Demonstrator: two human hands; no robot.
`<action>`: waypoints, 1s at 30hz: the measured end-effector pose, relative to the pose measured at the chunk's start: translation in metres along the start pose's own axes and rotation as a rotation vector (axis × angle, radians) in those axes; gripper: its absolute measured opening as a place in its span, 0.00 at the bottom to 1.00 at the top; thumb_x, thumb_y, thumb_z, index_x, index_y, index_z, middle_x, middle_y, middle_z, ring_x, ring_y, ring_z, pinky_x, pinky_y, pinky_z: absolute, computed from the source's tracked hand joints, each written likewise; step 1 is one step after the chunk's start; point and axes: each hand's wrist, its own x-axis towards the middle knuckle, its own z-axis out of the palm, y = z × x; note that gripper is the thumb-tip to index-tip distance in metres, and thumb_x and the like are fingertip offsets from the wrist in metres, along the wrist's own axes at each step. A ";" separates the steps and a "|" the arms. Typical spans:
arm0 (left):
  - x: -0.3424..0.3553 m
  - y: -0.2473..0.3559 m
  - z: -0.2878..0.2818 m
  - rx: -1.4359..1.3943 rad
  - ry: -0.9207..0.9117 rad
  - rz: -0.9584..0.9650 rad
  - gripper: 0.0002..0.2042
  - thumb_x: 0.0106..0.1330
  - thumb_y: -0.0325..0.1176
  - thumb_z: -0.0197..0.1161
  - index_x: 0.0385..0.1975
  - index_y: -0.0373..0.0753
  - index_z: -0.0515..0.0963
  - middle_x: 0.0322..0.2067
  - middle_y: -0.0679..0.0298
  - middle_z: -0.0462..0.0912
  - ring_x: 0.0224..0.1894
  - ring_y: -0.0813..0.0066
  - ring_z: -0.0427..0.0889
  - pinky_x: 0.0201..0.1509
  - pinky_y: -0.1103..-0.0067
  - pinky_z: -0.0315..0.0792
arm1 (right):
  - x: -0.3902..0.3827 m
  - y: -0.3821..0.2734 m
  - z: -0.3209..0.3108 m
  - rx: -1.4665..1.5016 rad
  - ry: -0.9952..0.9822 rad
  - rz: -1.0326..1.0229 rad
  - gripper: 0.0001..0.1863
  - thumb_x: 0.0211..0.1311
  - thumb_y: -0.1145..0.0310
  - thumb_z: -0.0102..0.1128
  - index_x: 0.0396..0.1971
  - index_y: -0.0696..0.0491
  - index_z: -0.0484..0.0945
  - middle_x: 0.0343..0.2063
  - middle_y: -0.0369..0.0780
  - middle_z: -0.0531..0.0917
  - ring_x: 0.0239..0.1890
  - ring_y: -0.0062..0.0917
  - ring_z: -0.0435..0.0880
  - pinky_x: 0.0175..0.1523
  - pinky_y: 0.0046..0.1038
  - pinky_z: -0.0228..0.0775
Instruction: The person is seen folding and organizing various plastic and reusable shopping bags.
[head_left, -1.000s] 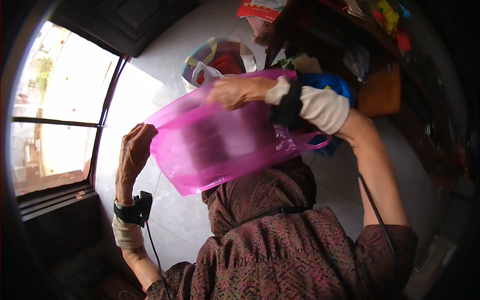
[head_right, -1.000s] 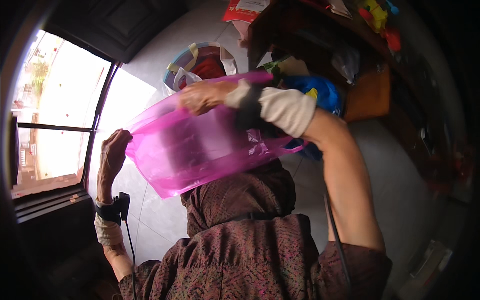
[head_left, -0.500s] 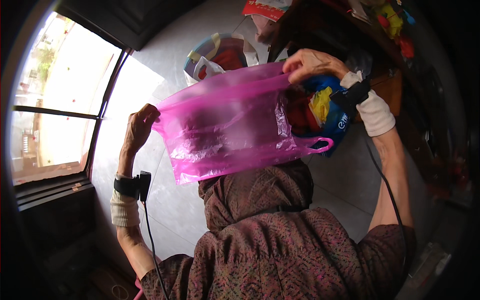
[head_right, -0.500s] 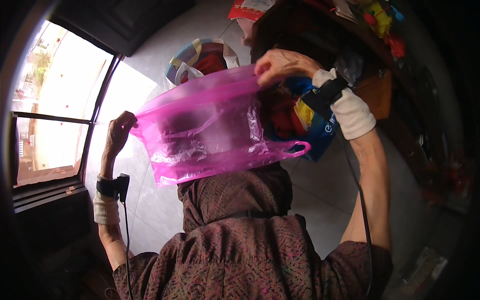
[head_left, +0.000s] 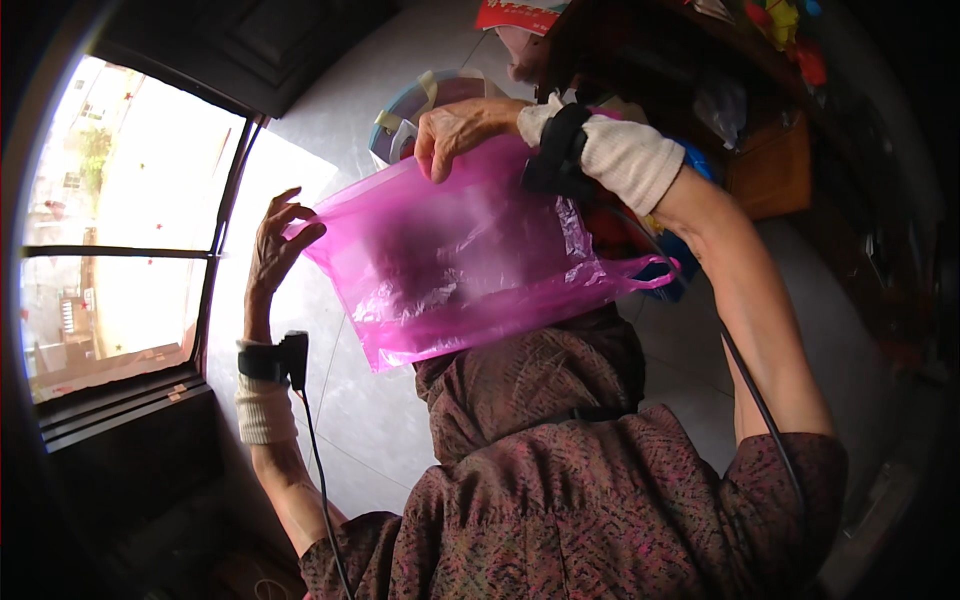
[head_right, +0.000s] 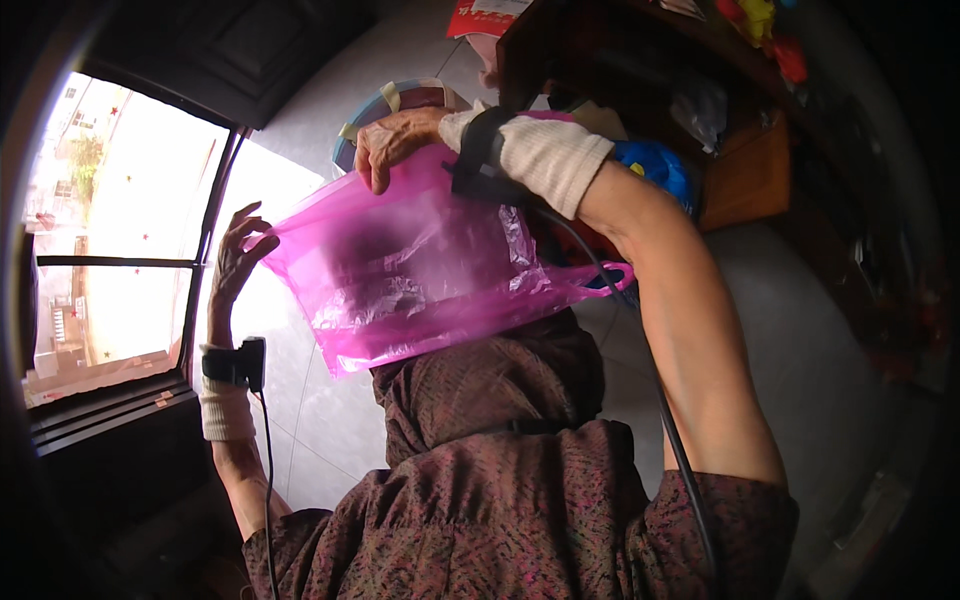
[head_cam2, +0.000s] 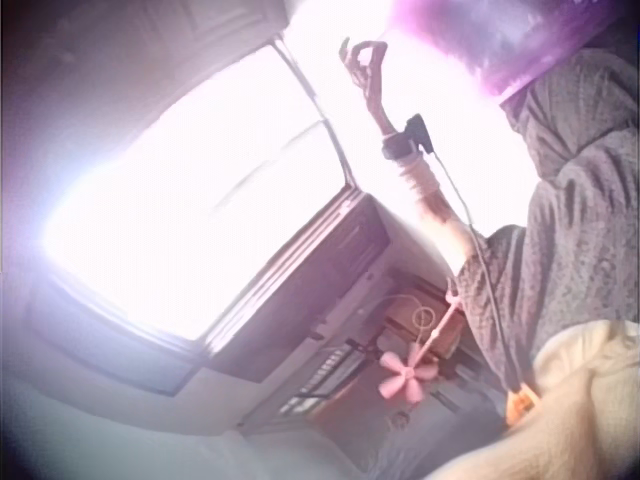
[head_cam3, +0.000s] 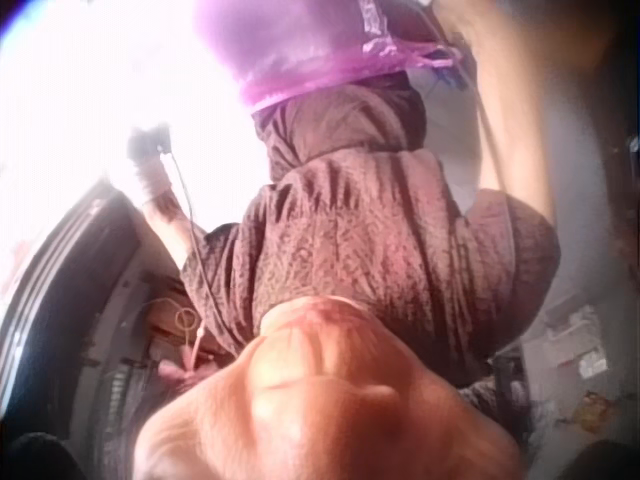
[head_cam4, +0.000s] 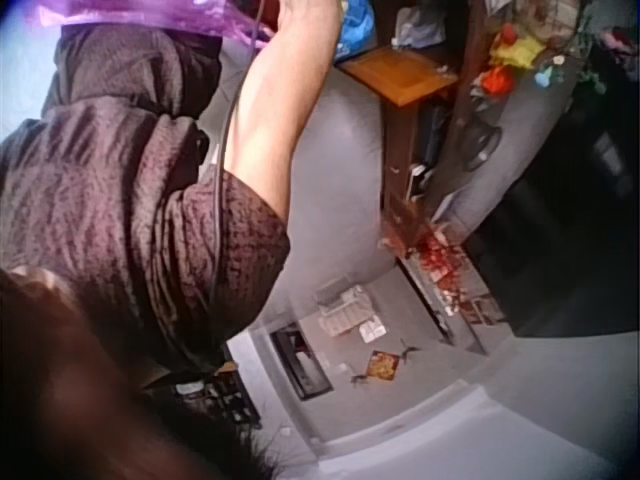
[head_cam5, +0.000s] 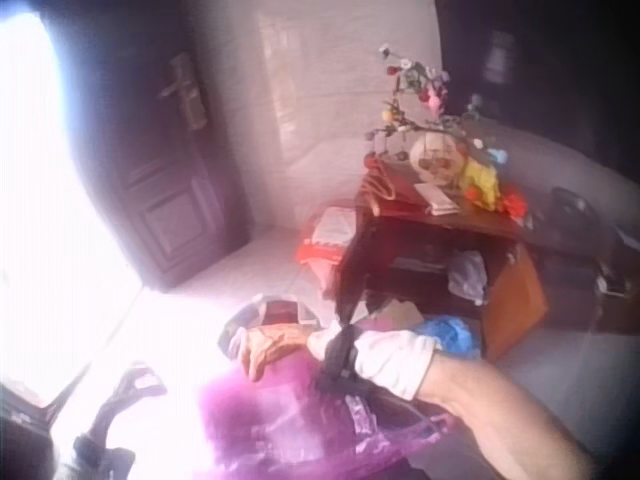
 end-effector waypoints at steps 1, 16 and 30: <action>0.001 -0.004 0.000 -0.061 -0.091 -0.122 0.15 0.53 0.42 0.66 0.30 0.36 0.79 0.43 0.56 0.76 0.41 0.65 0.77 0.42 0.71 0.72 | -0.002 0.000 -0.003 -0.025 0.009 -0.059 0.12 0.38 0.68 0.60 0.26 0.57 0.82 0.18 0.37 0.80 0.23 0.20 0.76 0.28 0.25 0.63; 0.003 -0.058 0.035 -0.665 -0.046 -0.336 0.10 0.57 0.35 0.63 0.29 0.33 0.76 0.25 0.67 0.77 0.29 0.80 0.73 0.36 0.81 0.67 | -0.082 0.064 -0.049 -0.322 0.333 0.340 0.12 0.45 0.61 0.61 0.21 0.56 0.80 0.14 0.32 0.75 0.19 0.16 0.72 0.26 0.20 0.61; -0.001 -0.052 0.083 -1.186 0.172 -0.509 0.12 0.63 0.35 0.58 0.40 0.33 0.76 0.31 0.68 0.78 0.31 0.84 0.74 0.33 0.87 0.70 | -0.093 0.095 -0.044 -0.145 0.519 0.284 0.09 0.43 0.65 0.60 0.20 0.56 0.79 0.17 0.35 0.77 0.22 0.18 0.73 0.34 0.21 0.64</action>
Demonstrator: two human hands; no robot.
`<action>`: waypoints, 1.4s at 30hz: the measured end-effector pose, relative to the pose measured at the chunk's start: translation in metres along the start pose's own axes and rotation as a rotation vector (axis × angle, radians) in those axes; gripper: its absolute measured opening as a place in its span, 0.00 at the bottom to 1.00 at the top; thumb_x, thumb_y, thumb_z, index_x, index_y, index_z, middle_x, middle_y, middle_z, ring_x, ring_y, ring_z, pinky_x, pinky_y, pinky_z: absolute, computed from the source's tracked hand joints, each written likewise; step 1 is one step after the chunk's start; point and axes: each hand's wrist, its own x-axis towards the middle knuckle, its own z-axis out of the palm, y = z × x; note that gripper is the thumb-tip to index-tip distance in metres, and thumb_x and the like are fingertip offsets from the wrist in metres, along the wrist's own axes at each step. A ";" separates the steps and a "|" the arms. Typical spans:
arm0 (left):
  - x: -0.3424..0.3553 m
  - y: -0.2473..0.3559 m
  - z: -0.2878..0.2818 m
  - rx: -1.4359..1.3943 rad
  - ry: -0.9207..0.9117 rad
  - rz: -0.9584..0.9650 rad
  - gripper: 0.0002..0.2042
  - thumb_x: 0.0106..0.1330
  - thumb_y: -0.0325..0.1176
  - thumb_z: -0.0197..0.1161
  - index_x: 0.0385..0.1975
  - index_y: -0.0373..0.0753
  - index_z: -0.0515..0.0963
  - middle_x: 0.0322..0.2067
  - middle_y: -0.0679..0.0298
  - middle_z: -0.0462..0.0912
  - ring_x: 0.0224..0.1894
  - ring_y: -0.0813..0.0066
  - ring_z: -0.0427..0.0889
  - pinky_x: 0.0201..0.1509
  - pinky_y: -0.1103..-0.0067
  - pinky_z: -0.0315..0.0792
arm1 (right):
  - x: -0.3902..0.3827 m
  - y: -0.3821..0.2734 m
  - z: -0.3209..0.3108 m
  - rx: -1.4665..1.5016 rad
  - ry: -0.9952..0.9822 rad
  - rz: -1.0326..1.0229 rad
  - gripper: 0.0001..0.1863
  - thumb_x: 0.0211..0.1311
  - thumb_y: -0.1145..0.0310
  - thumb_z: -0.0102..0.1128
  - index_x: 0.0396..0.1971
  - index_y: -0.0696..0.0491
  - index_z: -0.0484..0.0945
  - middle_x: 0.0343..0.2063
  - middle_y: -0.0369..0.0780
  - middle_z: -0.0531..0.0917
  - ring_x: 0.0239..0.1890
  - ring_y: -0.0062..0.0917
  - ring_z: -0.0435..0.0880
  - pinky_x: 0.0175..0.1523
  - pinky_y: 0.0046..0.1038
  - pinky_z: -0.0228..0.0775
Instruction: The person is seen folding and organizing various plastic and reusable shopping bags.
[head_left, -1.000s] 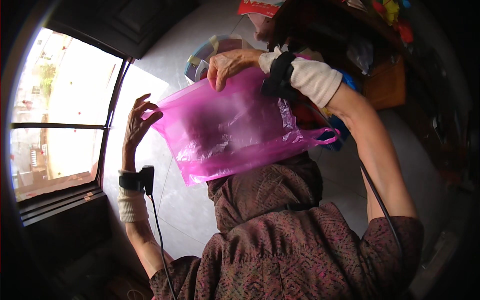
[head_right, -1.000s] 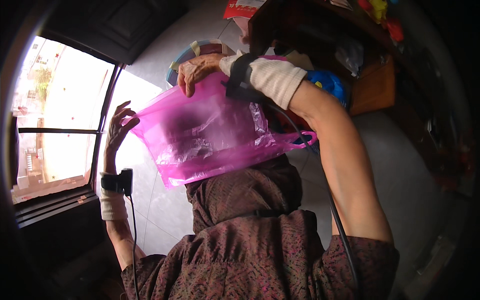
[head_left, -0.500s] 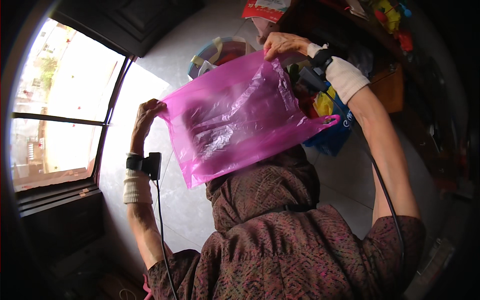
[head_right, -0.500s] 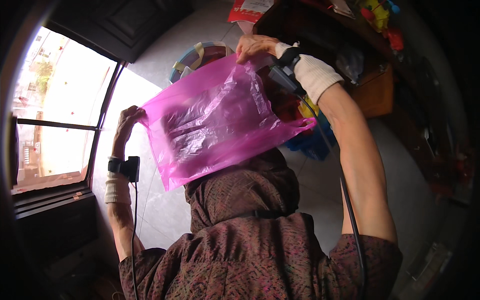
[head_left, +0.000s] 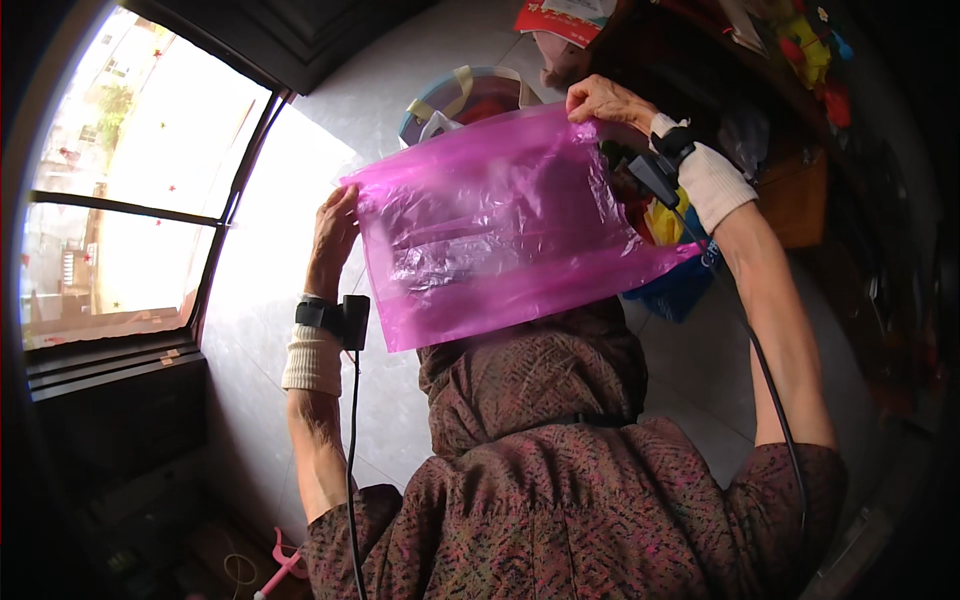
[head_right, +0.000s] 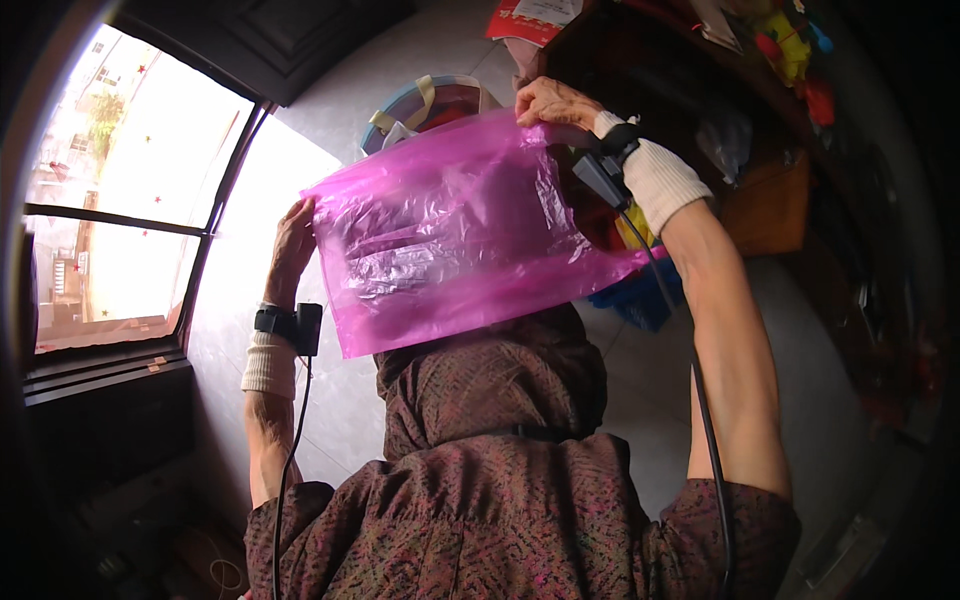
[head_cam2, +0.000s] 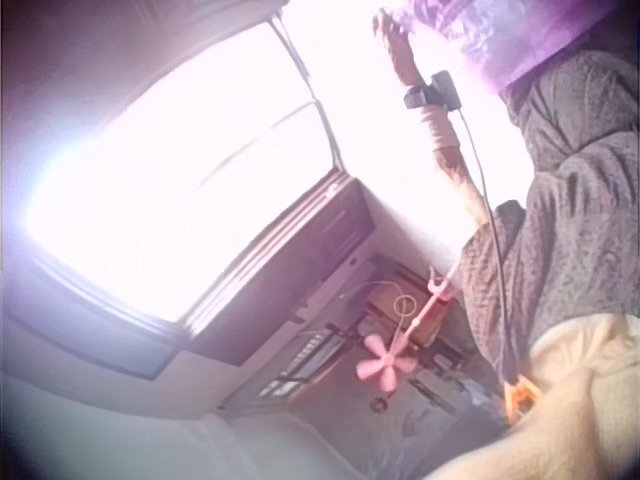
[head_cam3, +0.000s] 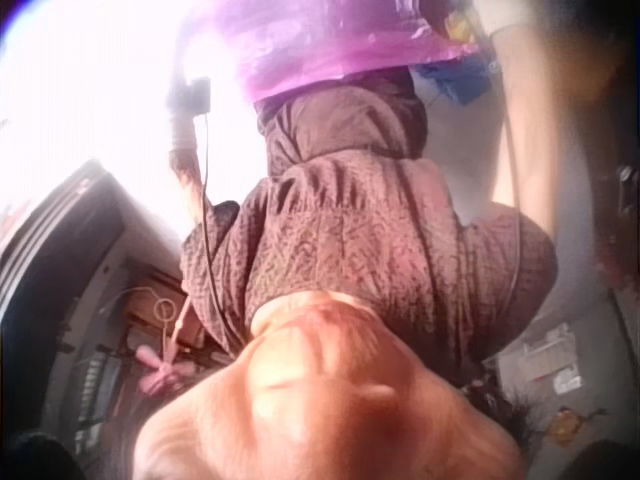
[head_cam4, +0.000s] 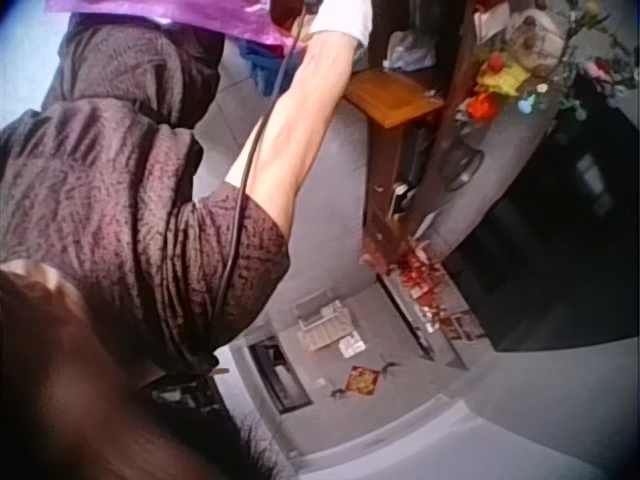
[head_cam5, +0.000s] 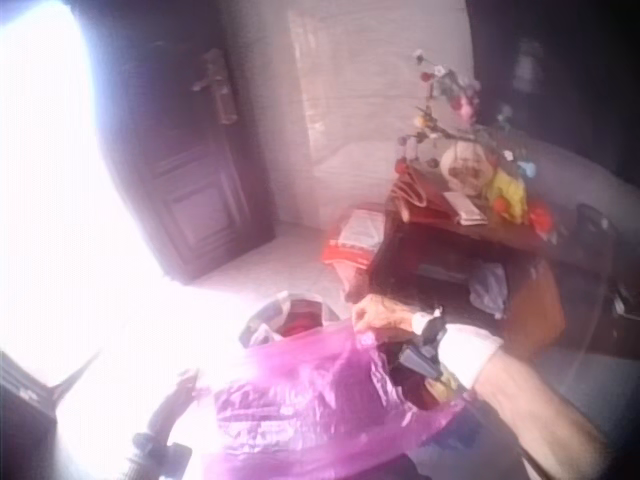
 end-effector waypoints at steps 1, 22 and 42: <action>-0.009 0.009 0.004 -0.024 -0.029 -0.077 0.12 0.63 0.36 0.59 0.40 0.34 0.75 0.32 0.67 0.78 0.31 0.82 0.75 0.34 0.86 0.70 | -0.005 -0.006 0.002 -0.023 0.028 0.017 0.09 0.43 0.64 0.60 0.21 0.55 0.79 0.17 0.36 0.78 0.23 0.18 0.73 0.34 0.21 0.65; -0.048 0.052 0.058 0.285 -0.119 0.111 0.14 0.59 0.32 0.60 0.40 0.29 0.75 0.33 0.61 0.80 0.35 0.75 0.78 0.42 0.80 0.71 | 0.094 -0.216 0.092 0.254 -0.205 -0.345 0.15 0.51 0.62 0.60 0.32 0.59 0.81 0.26 0.44 0.82 0.31 0.27 0.80 0.38 0.26 0.70; -0.069 0.022 0.033 0.244 -0.034 0.159 0.24 0.60 0.44 0.61 0.50 0.31 0.70 0.39 0.60 0.77 0.42 0.76 0.75 0.43 0.80 0.70 | 0.093 -0.202 0.102 0.256 0.053 -0.413 0.10 0.52 0.66 0.59 0.28 0.57 0.81 0.22 0.40 0.81 0.23 0.22 0.78 0.30 0.24 0.71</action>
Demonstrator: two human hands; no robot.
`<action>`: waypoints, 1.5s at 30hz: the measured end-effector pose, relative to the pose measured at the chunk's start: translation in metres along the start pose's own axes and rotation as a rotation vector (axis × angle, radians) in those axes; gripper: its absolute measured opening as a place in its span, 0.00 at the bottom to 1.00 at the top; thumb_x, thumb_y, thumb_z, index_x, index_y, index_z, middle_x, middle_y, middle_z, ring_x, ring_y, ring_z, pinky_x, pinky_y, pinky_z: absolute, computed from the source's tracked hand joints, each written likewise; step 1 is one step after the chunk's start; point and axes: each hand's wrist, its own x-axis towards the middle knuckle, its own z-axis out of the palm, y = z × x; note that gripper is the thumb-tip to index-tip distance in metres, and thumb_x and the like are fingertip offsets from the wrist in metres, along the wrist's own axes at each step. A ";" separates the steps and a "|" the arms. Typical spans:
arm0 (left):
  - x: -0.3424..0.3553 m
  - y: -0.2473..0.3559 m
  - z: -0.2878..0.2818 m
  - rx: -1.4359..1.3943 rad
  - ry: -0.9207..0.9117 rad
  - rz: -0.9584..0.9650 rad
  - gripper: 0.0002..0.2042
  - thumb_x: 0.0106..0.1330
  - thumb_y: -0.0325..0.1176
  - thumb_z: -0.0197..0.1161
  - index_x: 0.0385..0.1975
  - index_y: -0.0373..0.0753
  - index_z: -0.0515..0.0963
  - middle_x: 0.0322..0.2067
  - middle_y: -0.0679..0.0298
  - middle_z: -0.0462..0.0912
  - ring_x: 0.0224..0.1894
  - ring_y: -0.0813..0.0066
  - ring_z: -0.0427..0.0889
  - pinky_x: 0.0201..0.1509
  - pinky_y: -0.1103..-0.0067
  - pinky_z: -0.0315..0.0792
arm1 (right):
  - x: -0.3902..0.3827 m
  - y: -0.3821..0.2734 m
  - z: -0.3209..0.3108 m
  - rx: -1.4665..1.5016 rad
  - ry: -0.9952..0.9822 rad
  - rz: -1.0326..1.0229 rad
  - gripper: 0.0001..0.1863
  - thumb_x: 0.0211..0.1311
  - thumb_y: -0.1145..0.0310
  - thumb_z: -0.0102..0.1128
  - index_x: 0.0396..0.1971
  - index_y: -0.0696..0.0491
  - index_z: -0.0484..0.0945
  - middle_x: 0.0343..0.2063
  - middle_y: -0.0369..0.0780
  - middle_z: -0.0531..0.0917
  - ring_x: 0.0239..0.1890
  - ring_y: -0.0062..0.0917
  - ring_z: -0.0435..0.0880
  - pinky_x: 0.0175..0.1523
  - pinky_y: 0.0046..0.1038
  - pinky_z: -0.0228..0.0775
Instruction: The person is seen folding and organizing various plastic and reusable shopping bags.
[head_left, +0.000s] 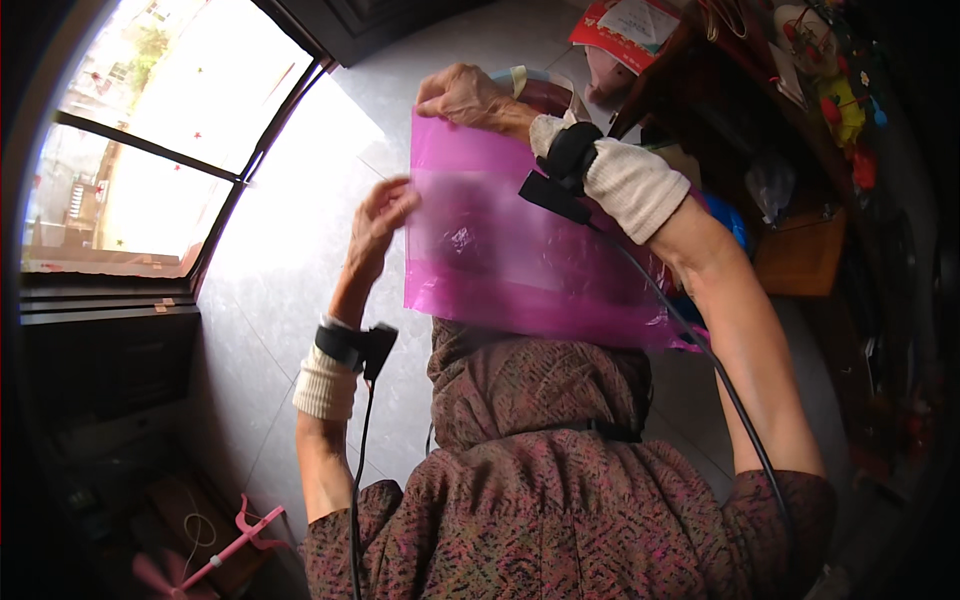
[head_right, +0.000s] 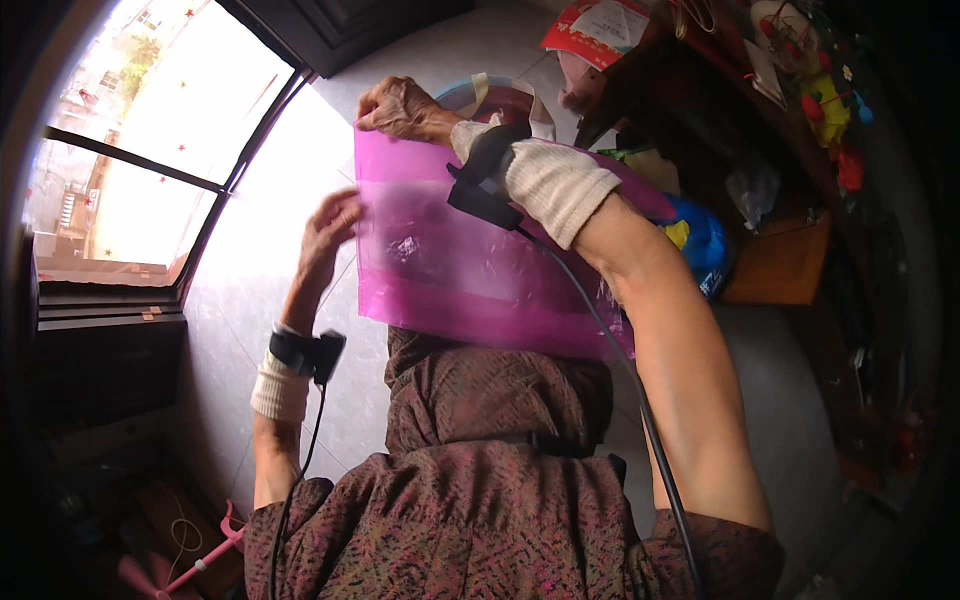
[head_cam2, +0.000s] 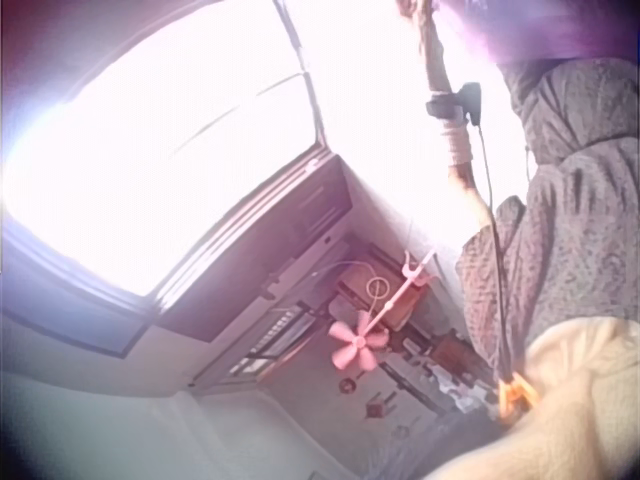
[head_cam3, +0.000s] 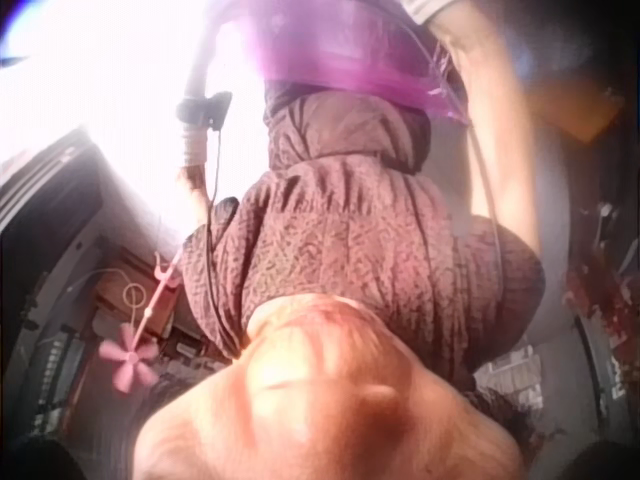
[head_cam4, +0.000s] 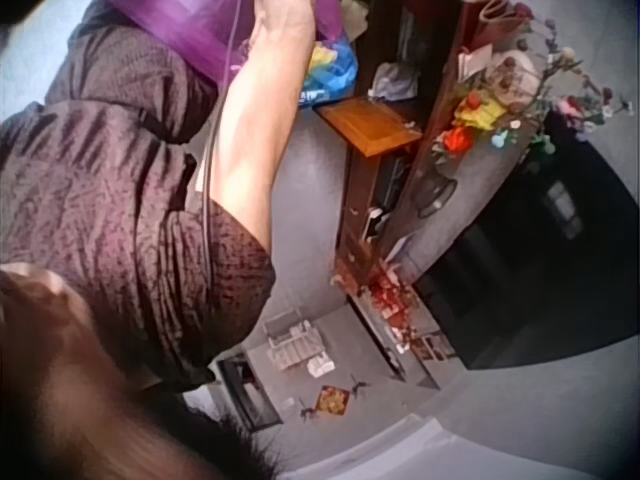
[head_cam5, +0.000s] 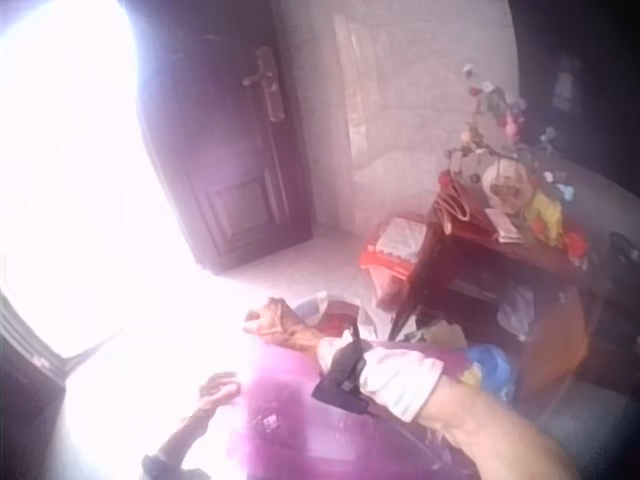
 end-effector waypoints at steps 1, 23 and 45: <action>0.010 0.016 0.009 -0.029 0.056 0.024 0.22 0.61 0.43 0.61 0.48 0.32 0.72 0.37 0.61 0.78 0.40 0.77 0.75 0.42 0.81 0.70 | 0.000 0.000 0.002 -0.089 -0.019 -0.077 0.10 0.53 0.66 0.59 0.29 0.57 0.82 0.21 0.40 0.81 0.23 0.22 0.78 0.29 0.23 0.70; 0.059 -0.008 -0.008 -0.239 0.164 -0.001 0.11 0.64 0.35 0.57 0.36 0.33 0.77 0.27 0.62 0.80 0.28 0.74 0.80 0.34 0.80 0.75 | -0.141 0.079 -0.139 -0.376 -0.399 0.501 0.16 0.45 0.64 0.55 0.31 0.58 0.80 0.25 0.38 0.80 0.30 0.24 0.77 0.39 0.25 0.68; 0.053 0.025 0.023 -0.242 0.080 0.105 0.08 0.61 0.31 0.60 0.35 0.33 0.76 0.27 0.65 0.79 0.29 0.79 0.79 0.36 0.84 0.73 | -0.055 0.012 -0.038 0.095 -0.653 0.264 0.23 0.44 0.71 0.59 0.45 0.56 0.76 0.22 0.39 0.80 0.25 0.21 0.80 0.32 0.21 0.71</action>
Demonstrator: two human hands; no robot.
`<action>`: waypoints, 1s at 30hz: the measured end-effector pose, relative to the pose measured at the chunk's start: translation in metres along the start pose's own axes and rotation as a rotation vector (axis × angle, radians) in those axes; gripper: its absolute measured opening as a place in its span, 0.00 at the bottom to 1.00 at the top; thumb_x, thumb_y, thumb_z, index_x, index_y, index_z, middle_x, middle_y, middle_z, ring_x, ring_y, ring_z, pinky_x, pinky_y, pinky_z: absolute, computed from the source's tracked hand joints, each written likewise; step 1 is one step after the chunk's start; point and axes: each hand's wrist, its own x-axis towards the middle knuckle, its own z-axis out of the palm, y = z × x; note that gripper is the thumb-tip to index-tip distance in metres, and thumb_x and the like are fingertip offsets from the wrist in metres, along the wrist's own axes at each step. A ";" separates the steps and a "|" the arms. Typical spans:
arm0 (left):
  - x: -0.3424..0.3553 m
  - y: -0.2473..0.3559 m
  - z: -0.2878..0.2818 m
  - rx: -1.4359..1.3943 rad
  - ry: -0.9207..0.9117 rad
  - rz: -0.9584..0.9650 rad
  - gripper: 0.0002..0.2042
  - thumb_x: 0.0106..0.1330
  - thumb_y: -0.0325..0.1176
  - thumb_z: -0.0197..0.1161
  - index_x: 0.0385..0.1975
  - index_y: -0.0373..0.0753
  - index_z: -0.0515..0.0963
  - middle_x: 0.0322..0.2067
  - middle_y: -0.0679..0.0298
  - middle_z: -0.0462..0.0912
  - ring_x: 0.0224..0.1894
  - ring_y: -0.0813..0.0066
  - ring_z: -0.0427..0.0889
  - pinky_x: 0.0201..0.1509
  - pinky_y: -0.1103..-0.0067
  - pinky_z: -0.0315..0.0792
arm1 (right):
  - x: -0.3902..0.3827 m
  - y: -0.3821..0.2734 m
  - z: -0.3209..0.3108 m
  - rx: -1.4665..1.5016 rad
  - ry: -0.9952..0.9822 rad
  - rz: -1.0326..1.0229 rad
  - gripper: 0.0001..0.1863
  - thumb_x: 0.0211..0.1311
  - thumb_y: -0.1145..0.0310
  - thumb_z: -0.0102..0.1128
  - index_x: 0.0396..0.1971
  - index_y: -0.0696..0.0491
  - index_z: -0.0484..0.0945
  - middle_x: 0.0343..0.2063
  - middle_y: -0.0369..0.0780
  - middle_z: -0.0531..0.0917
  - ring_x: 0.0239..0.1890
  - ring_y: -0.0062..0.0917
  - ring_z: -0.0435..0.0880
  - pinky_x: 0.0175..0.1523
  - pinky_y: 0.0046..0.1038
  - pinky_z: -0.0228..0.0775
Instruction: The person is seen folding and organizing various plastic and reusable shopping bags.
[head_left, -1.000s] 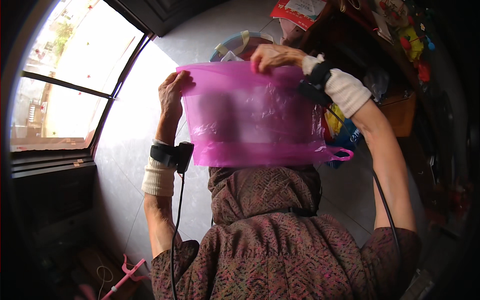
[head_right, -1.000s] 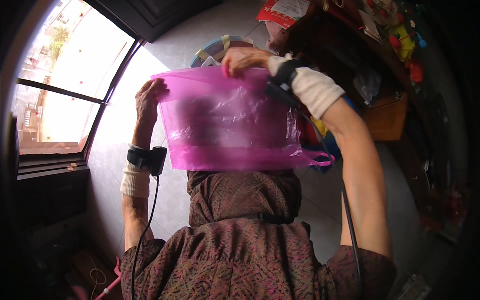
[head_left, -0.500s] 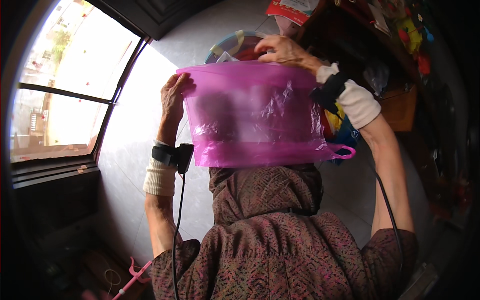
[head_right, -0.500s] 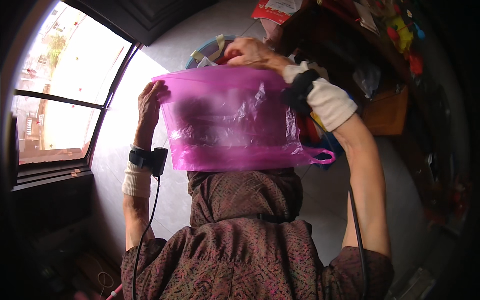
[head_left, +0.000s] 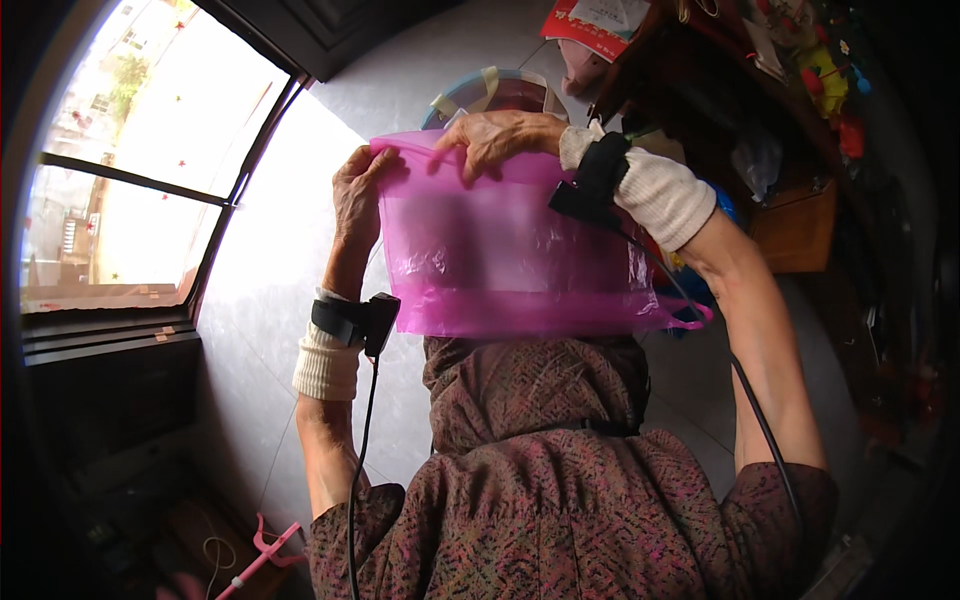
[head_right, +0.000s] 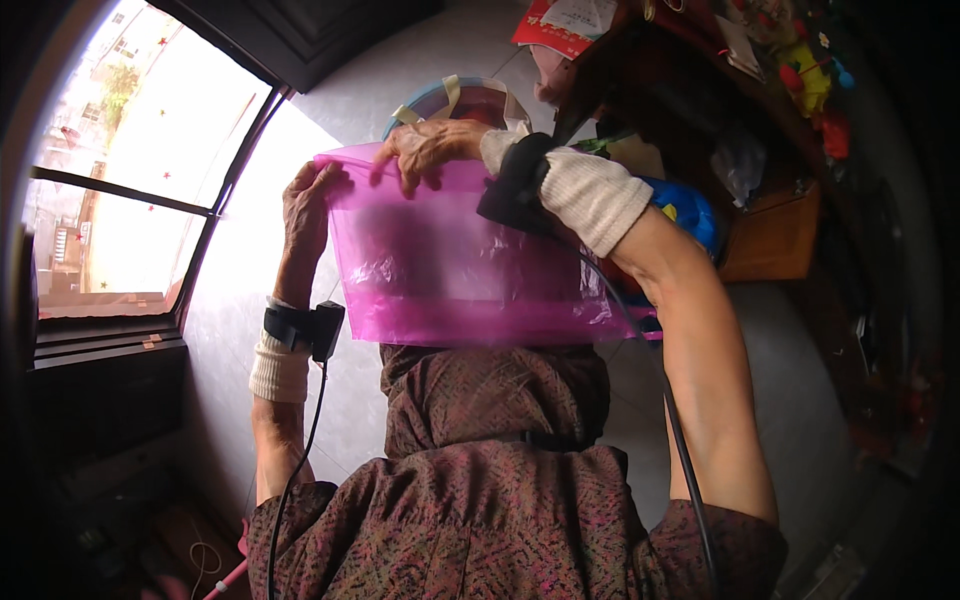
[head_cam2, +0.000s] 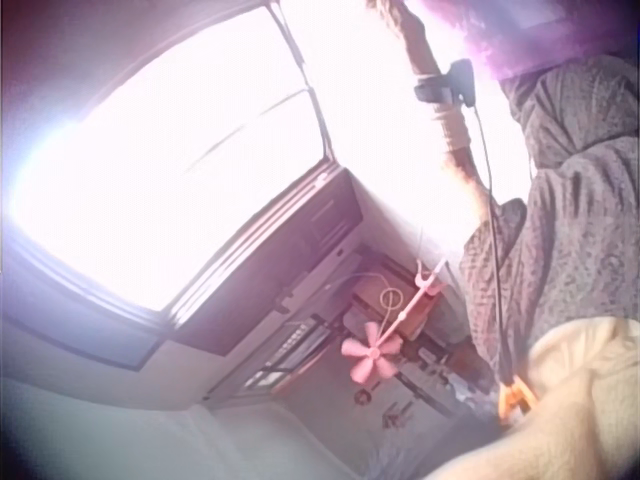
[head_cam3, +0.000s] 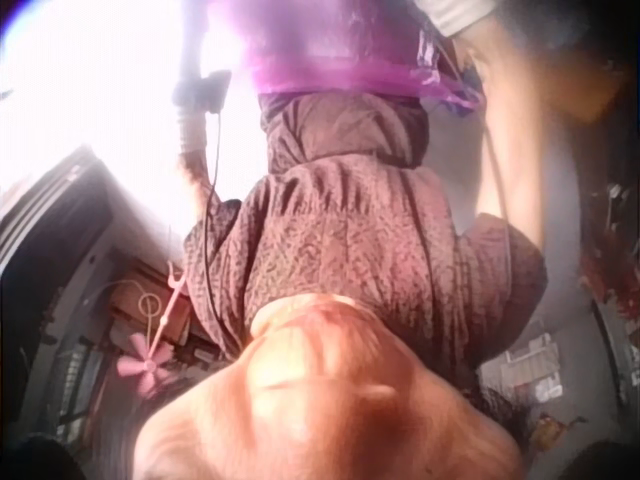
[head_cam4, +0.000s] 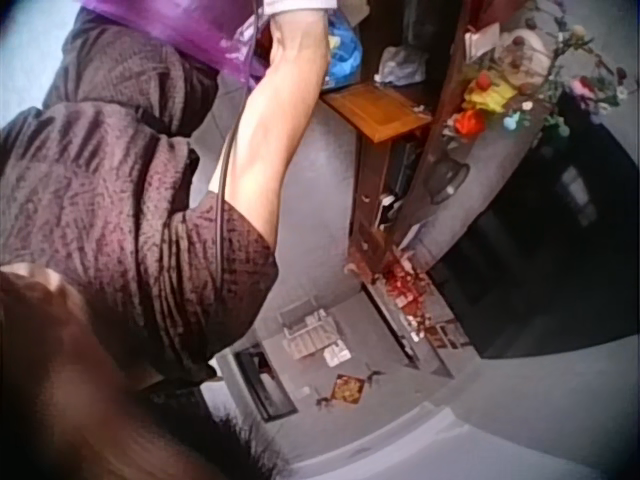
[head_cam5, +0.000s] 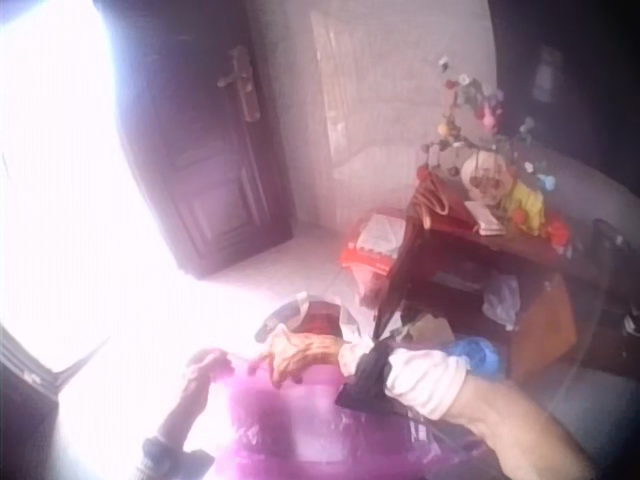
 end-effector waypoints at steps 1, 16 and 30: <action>0.000 0.002 0.001 0.012 0.003 -0.002 0.08 0.62 0.31 0.60 0.35 0.33 0.76 0.26 0.65 0.79 0.29 0.79 0.79 0.36 0.84 0.73 | 0.000 0.009 -0.003 0.000 0.001 0.000 0.23 0.44 0.71 0.59 0.45 0.56 0.76 0.22 0.39 0.80 0.25 0.21 0.80 0.32 0.21 0.71; 0.007 -0.015 -0.010 0.045 0.020 -0.045 0.09 0.61 0.33 0.61 0.33 0.34 0.76 0.26 0.65 0.79 0.27 0.78 0.78 0.35 0.82 0.73 | -0.035 0.028 -0.008 -0.018 0.340 0.011 0.08 0.46 0.70 0.61 0.23 0.59 0.79 0.17 0.37 0.78 0.20 0.17 0.75 0.27 0.21 0.66; 0.019 -0.038 -0.033 0.014 0.037 -0.092 0.06 0.61 0.30 0.60 0.31 0.33 0.75 0.25 0.65 0.77 0.25 0.79 0.77 0.32 0.83 0.72 | -0.056 0.065 -0.024 0.057 0.174 0.139 0.09 0.42 0.71 0.62 0.24 0.60 0.78 0.18 0.36 0.79 0.21 0.20 0.77 0.27 0.21 0.67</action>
